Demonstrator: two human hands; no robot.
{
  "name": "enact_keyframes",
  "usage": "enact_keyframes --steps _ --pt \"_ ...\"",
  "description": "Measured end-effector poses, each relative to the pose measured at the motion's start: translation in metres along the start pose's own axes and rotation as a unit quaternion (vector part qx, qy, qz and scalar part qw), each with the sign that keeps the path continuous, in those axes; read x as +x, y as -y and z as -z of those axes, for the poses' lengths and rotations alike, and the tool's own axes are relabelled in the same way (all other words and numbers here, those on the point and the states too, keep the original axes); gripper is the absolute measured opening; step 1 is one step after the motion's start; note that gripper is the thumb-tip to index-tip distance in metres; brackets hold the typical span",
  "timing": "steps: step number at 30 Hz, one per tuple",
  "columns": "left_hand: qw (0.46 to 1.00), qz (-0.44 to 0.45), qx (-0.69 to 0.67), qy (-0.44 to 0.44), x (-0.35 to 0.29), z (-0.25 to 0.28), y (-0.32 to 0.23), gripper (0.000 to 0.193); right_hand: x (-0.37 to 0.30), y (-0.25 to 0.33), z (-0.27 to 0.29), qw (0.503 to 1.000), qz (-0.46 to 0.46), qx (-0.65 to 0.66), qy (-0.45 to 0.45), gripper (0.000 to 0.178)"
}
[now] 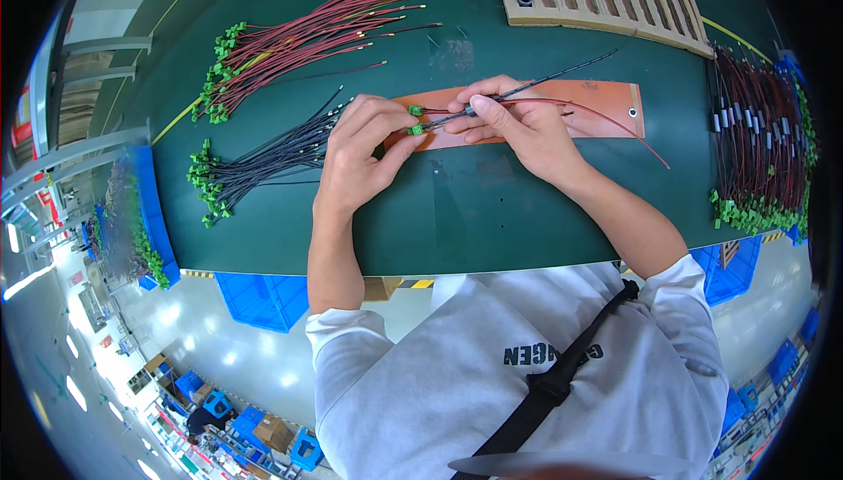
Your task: The person assembles wiring harnesses by attaching connectors to wires and fitting heat shrink tubing onto the components using a manual assembly tool.
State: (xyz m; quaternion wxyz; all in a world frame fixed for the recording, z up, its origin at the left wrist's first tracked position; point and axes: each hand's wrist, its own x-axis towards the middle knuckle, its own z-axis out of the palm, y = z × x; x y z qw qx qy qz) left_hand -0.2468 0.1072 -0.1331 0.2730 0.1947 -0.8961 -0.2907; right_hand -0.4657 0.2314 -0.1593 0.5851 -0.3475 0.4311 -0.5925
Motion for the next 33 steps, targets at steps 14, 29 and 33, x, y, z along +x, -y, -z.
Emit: enact_keyframes --steps 14,29,33 --pt "0.992 0.111 -0.06 0.004 -0.001 -0.011 0.0 0.042 0.005 0.001 0.01 0.993 -0.003 -0.103 0.057 0.024" --pt "0.873 -0.311 0.371 0.059 0.018 -0.014 -0.079 0.052 0.012 -0.009 0.006 0.936 0.085 -0.338 0.052 0.022" --pt "0.896 -0.237 0.375 0.007 0.04 -0.008 -0.044 0.05 0.005 0.001 0.006 0.92 0.077 -0.382 0.048 0.022"
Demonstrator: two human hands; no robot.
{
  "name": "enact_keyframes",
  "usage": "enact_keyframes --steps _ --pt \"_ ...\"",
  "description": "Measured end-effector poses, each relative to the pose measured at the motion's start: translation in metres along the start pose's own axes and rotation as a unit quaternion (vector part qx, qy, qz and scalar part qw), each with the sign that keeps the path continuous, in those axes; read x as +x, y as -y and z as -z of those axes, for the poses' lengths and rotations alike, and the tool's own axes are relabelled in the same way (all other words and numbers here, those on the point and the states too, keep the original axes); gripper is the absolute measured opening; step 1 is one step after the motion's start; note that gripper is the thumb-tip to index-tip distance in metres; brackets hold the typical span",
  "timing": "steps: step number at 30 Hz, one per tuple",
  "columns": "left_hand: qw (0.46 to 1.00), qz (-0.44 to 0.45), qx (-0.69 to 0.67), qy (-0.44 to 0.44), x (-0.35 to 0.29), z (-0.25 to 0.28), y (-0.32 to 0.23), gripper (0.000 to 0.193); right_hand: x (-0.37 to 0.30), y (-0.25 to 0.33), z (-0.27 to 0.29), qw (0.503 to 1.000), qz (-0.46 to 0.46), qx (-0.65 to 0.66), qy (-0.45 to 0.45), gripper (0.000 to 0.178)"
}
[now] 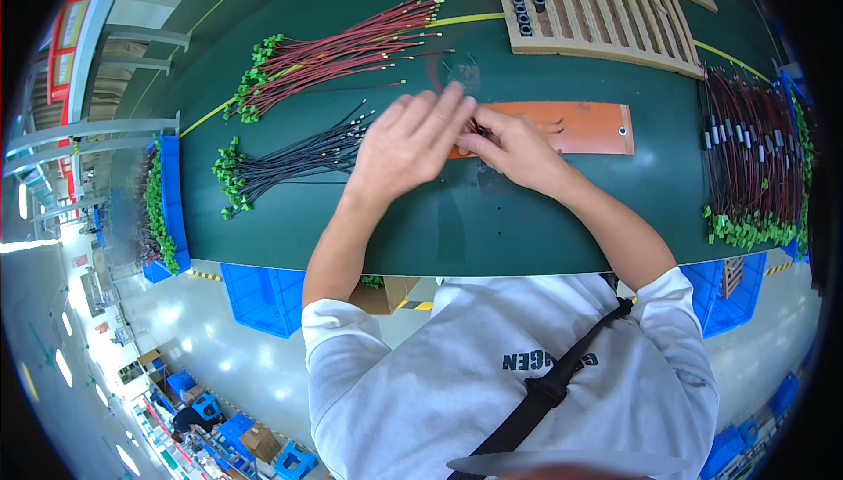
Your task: The person assembles wiring harnesses by attaching connectors to wires and fitting heat shrink tubing onto the components using a manual assembly tool.
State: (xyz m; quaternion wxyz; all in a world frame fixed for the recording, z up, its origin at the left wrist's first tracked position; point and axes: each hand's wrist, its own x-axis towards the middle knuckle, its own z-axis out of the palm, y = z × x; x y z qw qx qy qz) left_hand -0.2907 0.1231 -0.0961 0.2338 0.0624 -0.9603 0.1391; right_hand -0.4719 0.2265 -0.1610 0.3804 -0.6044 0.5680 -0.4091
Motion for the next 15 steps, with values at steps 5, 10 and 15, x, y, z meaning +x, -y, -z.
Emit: enact_keyframes --steps 5,10,15 --pt "0.998 0.039 -0.003 -0.056 -0.017 -0.01 0.034 0.041 -0.006 0.01 0.001 0.997 0.006 0.079 0.008 0.02" --pt "0.993 0.113 0.023 -0.014 -0.047 -0.017 0.073 0.038 -0.008 0.003 -0.002 0.996 0.008 0.091 0.002 0.022" --pt "0.993 0.112 0.023 0.038 -0.062 -0.01 0.078 0.038 -0.008 0.006 0.003 0.996 -0.026 0.075 0.043 0.019"
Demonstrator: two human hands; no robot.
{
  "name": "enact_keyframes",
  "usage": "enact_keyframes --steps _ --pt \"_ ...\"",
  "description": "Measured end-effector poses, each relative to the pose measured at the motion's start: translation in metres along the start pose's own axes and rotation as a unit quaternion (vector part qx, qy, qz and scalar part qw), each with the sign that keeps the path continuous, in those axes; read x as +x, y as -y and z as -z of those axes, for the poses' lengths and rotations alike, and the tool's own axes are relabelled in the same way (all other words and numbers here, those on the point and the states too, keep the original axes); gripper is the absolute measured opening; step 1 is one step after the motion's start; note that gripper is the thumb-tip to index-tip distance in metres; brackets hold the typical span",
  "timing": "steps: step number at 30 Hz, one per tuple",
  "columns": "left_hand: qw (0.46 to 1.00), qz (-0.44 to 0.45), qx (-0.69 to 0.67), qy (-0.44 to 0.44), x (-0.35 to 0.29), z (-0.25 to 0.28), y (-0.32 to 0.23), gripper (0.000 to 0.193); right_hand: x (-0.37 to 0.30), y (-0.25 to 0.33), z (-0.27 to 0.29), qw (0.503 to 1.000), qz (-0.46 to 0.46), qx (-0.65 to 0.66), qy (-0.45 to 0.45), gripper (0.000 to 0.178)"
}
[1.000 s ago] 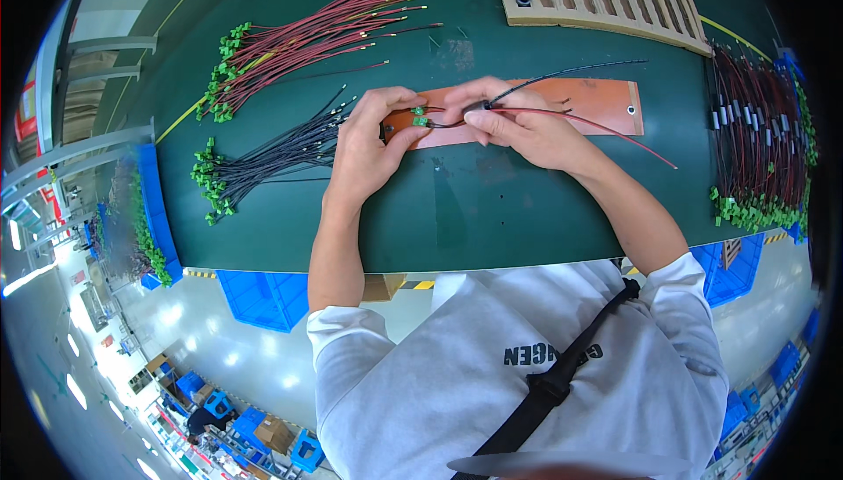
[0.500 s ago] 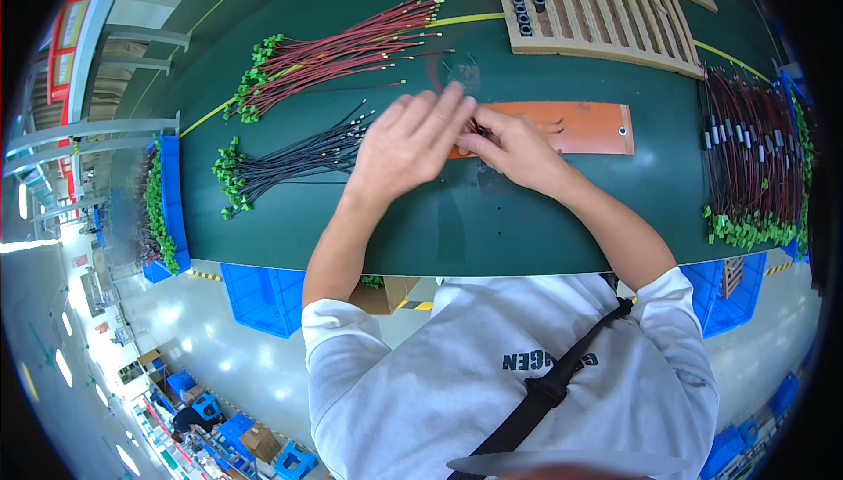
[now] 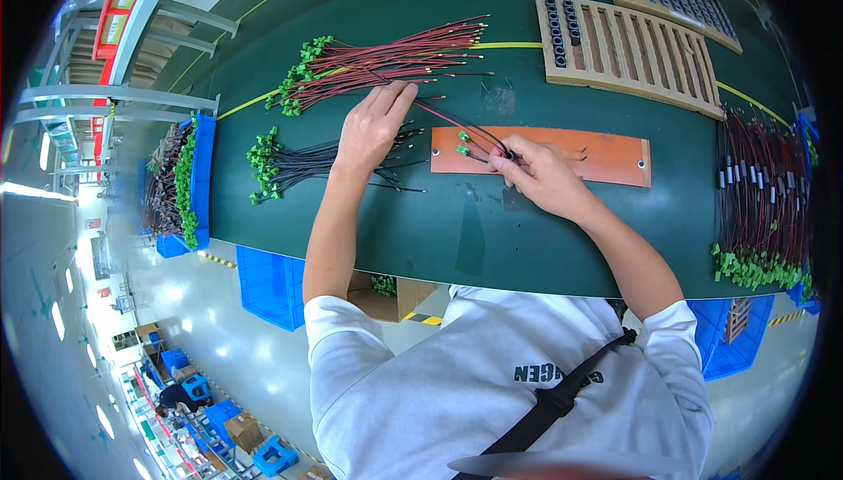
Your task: The person assembles wiring harnesses by attaching connectors to wires and fitting heat shrink tubing onto the components using a manual assembly tool.
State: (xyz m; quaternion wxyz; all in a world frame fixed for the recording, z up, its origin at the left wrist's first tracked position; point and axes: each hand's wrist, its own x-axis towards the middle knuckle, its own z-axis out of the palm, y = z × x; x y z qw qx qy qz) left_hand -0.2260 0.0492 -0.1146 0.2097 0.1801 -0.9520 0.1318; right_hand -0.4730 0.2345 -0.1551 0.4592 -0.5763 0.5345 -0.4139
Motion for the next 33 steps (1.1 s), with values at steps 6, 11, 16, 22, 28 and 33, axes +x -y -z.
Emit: enact_keyframes --steps 6,11,16,22,28,33 --pt "1.0 0.002 0.026 -0.01 -0.001 0.015 -0.001 0.033 0.0 -0.001 -0.002 0.997 0.072 0.0 -0.033 0.018" --pt "0.999 -0.008 0.043 0.002 -0.002 0.022 0.001 0.032 0.003 0.005 0.001 0.999 -0.013 0.031 -0.008 0.018" --pt "0.997 -0.005 0.082 0.003 -0.007 0.025 0.002 0.033 0.003 -0.004 -0.003 0.999 0.014 -0.023 -0.045 0.021" --pt "0.876 0.309 -0.37 0.03 -0.003 0.025 -0.027 0.02 0.005 -0.001 0.001 0.994 -0.053 0.085 -0.039 0.022" --pt "0.604 0.387 -0.697 0.011 0.012 0.017 -0.088 0.011 0.013 -0.001 0.01 0.96 -0.102 0.258 -0.035 0.024" --pt "0.572 0.417 -0.706 -0.015 0.012 0.013 -0.099 0.011 0.013 0.001 0.012 0.945 -0.126 0.299 -0.049 0.02"
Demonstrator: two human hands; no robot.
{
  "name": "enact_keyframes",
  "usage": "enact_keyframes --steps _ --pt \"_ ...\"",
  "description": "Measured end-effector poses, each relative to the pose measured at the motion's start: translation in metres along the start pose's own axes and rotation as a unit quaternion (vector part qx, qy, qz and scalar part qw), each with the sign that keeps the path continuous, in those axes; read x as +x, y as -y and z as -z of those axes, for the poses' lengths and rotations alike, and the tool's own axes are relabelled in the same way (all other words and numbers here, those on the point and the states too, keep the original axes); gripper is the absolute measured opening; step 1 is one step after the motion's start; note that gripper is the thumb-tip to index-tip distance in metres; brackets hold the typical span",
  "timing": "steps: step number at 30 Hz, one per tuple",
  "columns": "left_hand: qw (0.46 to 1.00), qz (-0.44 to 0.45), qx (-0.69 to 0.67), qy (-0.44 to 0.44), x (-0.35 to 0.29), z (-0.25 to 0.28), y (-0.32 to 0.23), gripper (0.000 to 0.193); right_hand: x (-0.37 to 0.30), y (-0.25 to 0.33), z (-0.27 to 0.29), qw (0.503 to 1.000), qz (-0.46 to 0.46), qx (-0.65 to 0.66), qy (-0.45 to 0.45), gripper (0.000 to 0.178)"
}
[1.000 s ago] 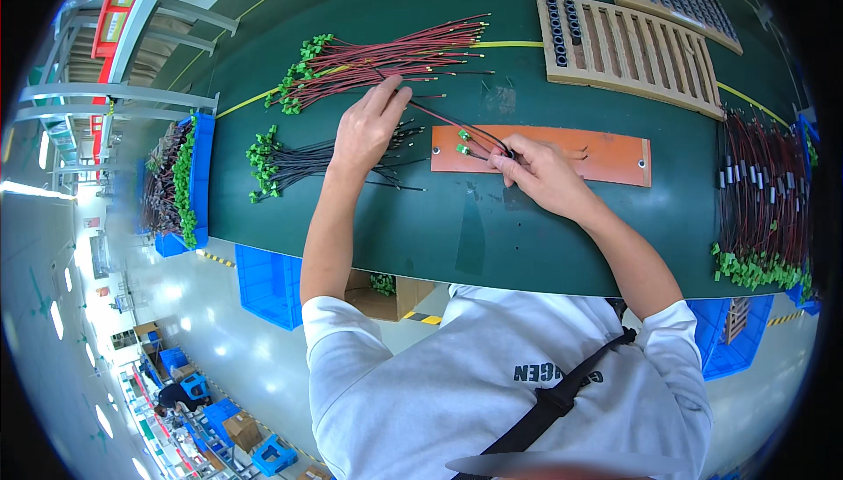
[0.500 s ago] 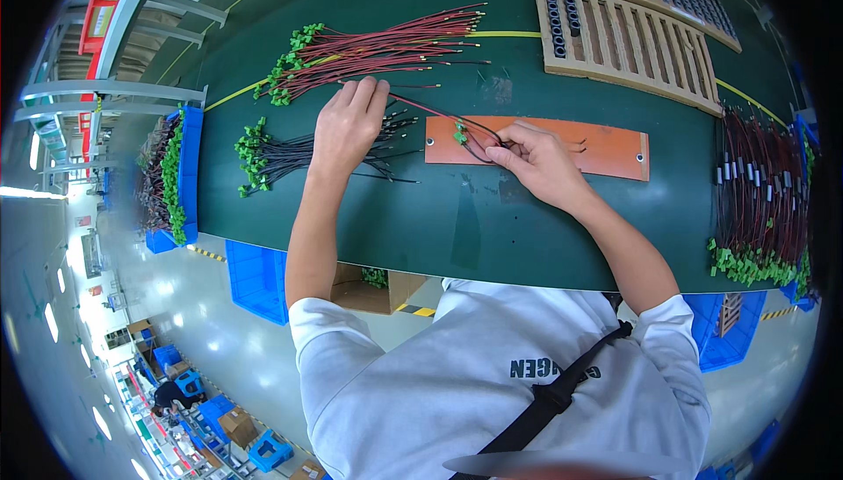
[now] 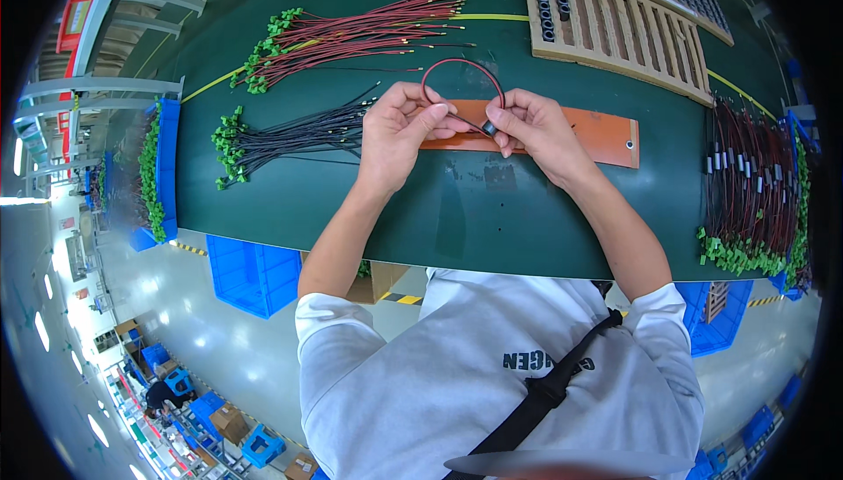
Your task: The person assembles wiring harnesses by attaching connectors to wires and fitting heat shrink tubing onto the components using a manual assembly tool.
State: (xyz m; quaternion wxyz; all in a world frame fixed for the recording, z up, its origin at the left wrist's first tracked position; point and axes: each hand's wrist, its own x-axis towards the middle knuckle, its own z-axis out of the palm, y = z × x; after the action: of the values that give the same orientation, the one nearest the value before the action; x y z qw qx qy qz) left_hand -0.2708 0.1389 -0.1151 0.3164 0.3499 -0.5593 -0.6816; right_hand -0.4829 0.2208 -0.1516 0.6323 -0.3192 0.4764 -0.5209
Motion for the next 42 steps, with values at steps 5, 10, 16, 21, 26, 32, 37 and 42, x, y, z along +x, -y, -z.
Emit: enact_keyframes --steps 5,10,16,21,26,32,37,42 --pt "0.998 -0.056 0.005 -0.027 -0.004 -0.001 0.004 0.012 0.001 -0.001 0.002 1.0 0.001 0.029 -0.003 0.023" --pt "0.996 -0.088 -0.012 -0.024 -0.009 0.005 0.009 0.013 0.002 -0.001 0.003 0.999 -0.004 0.039 0.003 0.024" --pt "0.993 -0.109 -0.027 -0.018 -0.016 0.004 0.018 0.013 0.002 0.001 0.003 0.999 -0.005 0.051 -0.009 0.025" --pt "0.994 -0.104 -0.023 0.017 -0.027 0.007 0.024 0.013 -0.002 0.008 -0.001 0.997 -0.02 0.063 -0.026 0.02" --pt "0.993 -0.106 -0.045 -0.001 -0.026 0.006 0.03 0.013 0.001 0.003 0.002 0.997 -0.015 0.068 -0.015 0.024" --pt "0.993 -0.102 -0.051 -0.028 -0.019 0.004 0.025 0.013 0.002 0.002 0.003 0.997 -0.011 0.069 -0.015 0.024" --pt "0.992 -0.101 -0.066 -0.019 -0.019 0.004 0.028 0.013 -0.001 0.007 0.0 0.998 -0.02 0.054 -0.023 0.021" --pt "0.993 -0.091 -0.068 0.012 -0.022 -0.001 0.037 0.012 0.0 0.004 0.004 0.997 -0.012 0.08 -0.017 0.025"
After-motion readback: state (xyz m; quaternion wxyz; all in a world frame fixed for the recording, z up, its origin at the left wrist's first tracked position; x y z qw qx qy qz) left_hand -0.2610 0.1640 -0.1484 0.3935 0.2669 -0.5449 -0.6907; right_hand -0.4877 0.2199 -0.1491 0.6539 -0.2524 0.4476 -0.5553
